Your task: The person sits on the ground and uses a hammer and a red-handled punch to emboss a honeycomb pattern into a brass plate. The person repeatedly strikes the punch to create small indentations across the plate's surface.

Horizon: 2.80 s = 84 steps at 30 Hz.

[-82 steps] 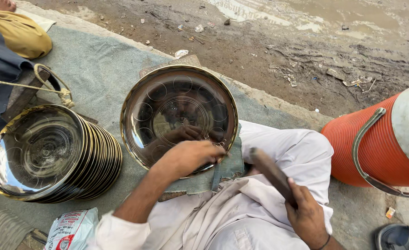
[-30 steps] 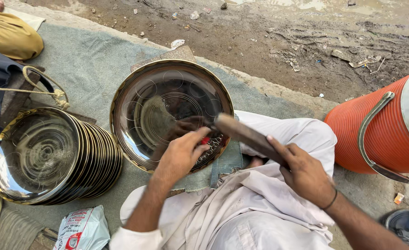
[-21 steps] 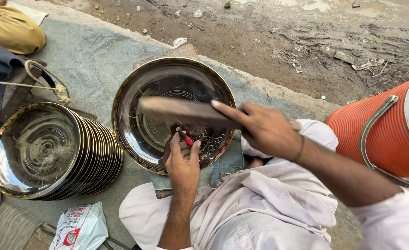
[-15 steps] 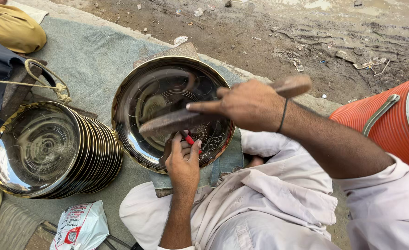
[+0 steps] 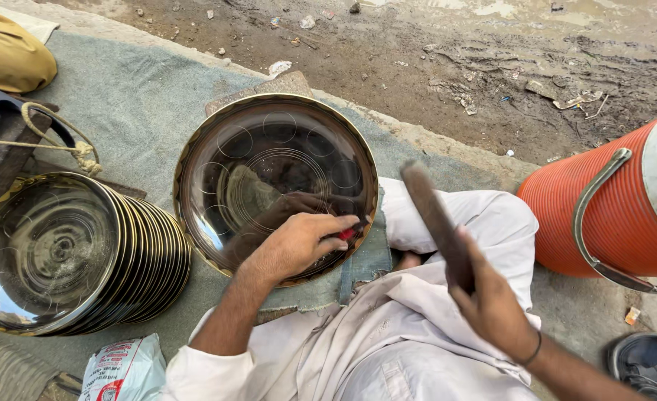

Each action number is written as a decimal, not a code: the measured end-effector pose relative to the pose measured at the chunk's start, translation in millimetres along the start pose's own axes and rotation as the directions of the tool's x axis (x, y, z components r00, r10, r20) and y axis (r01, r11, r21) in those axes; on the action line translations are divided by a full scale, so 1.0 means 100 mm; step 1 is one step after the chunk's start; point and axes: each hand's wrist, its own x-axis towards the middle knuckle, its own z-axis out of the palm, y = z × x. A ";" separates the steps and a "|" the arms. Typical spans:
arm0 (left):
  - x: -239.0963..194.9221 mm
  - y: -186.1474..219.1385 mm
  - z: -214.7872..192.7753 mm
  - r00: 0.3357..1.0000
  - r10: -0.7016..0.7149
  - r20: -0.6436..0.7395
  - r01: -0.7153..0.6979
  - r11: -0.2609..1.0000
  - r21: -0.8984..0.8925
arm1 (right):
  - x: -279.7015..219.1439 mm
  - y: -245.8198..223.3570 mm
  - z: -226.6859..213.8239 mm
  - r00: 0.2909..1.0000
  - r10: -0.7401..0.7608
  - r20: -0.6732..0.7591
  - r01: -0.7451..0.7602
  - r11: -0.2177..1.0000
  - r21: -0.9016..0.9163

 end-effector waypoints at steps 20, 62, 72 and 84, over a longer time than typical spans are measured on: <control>0.18 0.10 -0.04 0.967 -0.081 0.242 0.015 0.964 0.265 | -0.36 0.14 0.16 0.890 0.455 0.037 -0.436 0.823 0.365; -0.20 0.10 0.56 0.647 -0.559 -0.518 0.335 0.819 -0.466 | 1.86 -0.78 -0.58 0.805 -0.255 0.535 0.456 0.844 -0.284; -0.08 0.00 0.14 0.970 -0.009 -0.245 0.014 1.000 0.019 | 0.75 -0.15 -0.16 0.937 0.103 0.334 -0.057 0.988 -0.144; 0.15 0.13 0.06 0.984 -0.135 0.121 0.087 0.938 0.335 | 0.31 0.13 0.44 0.985 0.083 -0.150 -0.019 0.924 0.383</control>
